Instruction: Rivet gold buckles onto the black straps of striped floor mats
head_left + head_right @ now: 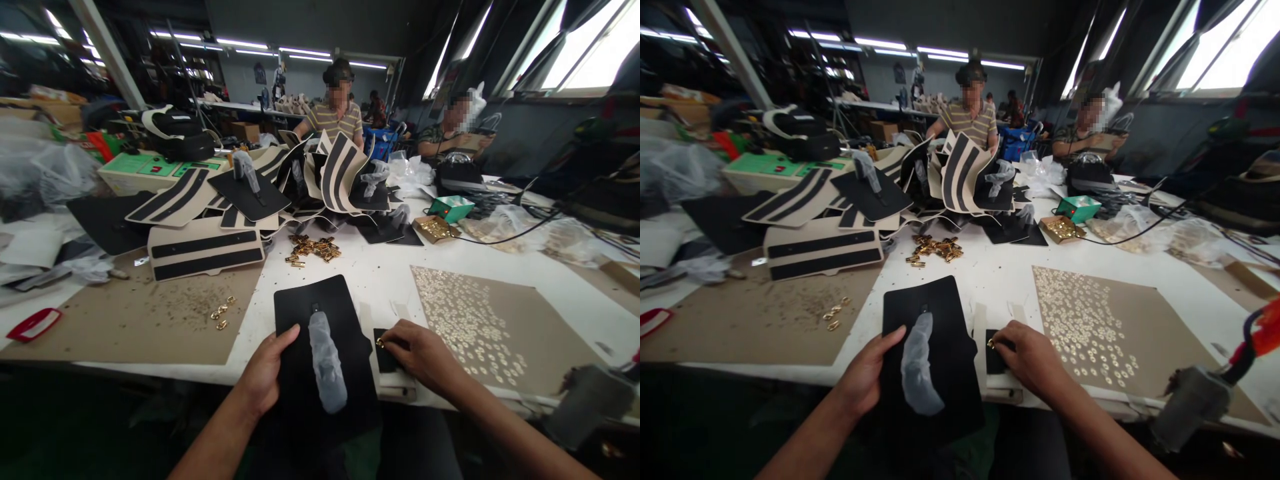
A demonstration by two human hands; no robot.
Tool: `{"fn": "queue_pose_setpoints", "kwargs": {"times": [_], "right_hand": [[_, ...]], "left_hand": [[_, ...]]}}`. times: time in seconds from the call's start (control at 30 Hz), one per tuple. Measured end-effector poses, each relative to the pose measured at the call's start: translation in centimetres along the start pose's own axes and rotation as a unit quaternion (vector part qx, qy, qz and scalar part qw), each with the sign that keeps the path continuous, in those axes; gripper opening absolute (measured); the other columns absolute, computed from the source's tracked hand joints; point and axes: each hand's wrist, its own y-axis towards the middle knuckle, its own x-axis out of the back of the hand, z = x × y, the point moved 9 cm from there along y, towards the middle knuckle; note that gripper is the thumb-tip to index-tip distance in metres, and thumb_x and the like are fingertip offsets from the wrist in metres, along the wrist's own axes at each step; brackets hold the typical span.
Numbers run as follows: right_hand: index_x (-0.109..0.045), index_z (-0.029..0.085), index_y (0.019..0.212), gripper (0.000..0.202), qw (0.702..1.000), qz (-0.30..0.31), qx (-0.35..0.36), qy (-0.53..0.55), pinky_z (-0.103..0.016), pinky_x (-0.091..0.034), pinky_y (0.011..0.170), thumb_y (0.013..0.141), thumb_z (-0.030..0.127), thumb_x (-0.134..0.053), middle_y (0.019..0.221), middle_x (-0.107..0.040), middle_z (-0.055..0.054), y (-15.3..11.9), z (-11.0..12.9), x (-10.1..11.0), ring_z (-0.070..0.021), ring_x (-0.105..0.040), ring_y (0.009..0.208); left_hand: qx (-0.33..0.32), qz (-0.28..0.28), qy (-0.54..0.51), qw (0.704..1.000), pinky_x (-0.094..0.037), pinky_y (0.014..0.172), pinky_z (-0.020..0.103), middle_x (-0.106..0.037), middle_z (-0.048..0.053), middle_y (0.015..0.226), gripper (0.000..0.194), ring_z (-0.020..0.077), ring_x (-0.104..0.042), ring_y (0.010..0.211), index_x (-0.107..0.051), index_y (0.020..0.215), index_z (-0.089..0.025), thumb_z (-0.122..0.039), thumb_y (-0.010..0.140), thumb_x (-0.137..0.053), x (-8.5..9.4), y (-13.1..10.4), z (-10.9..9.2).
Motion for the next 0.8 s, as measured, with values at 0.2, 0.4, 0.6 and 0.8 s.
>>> {"fn": "queue_pose_setpoints", "kwargs": {"times": [0.2,0.4,0.6,0.8], "right_hand": [[-0.078,0.031,0.089,0.017,0.999,0.019,-0.033,-0.035,-0.032,-0.049,0.085,0.09,0.027,-0.061,0.1,-0.075,0.0,0.6,-0.2,-0.1,-0.0216,-0.07,0.092],[-0.074,0.031,0.094,0.018,0.991,0.006,-0.015,-0.13,-0.029,-0.043,0.075,0.096,0.027,-0.057,0.1,-0.073,0.0,0.3,0.7,-0.3,-0.0202,-0.069,0.09],[-0.071,0.029,0.091,0.012,0.985,-0.017,-0.058,-0.164,-0.031,-0.037,0.068,0.095,0.03,-0.06,0.095,-0.071,0.0,-0.4,0.5,-0.1,-0.0209,-0.067,0.082],[-0.071,0.027,0.092,0.018,0.991,-0.001,-0.015,-0.132,-0.029,-0.04,0.074,0.098,0.025,-0.054,0.095,-0.069,-0.001,0.1,1.0,-0.6,-0.0193,-0.067,0.086]], "left_hand": [[0.004,-0.001,0.0,1.0,-0.057,0.105,0.045,-0.077,0.017,0.12,0.044,0.036,-0.071,0.118,-0.069,0.128,-0.009,-0.026,0.088,-0.076,0.0,0.1,0.0],[-0.005,-0.005,0.007,1.0,-0.056,0.106,0.047,-0.077,0.017,0.12,0.045,0.0372,-0.07,0.119,-0.07,0.127,-0.01,-0.027,0.086,-0.078,0.0,0.1,-0.1],[-0.005,-0.002,0.008,1.0,-0.055,0.108,0.048,-0.077,0.017,0.12,0.044,0.038,-0.068,0.122,-0.071,0.126,-0.009,-0.026,0.086,-0.078,-0.1,0.0,-0.1],[-0.012,-0.015,0.019,1.0,-0.055,0.108,0.048,-0.077,0.016,0.12,0.047,0.0377,-0.068,0.122,-0.07,0.129,-0.01,-0.025,0.085,-0.079,0.0,0.0,-0.4]]}}
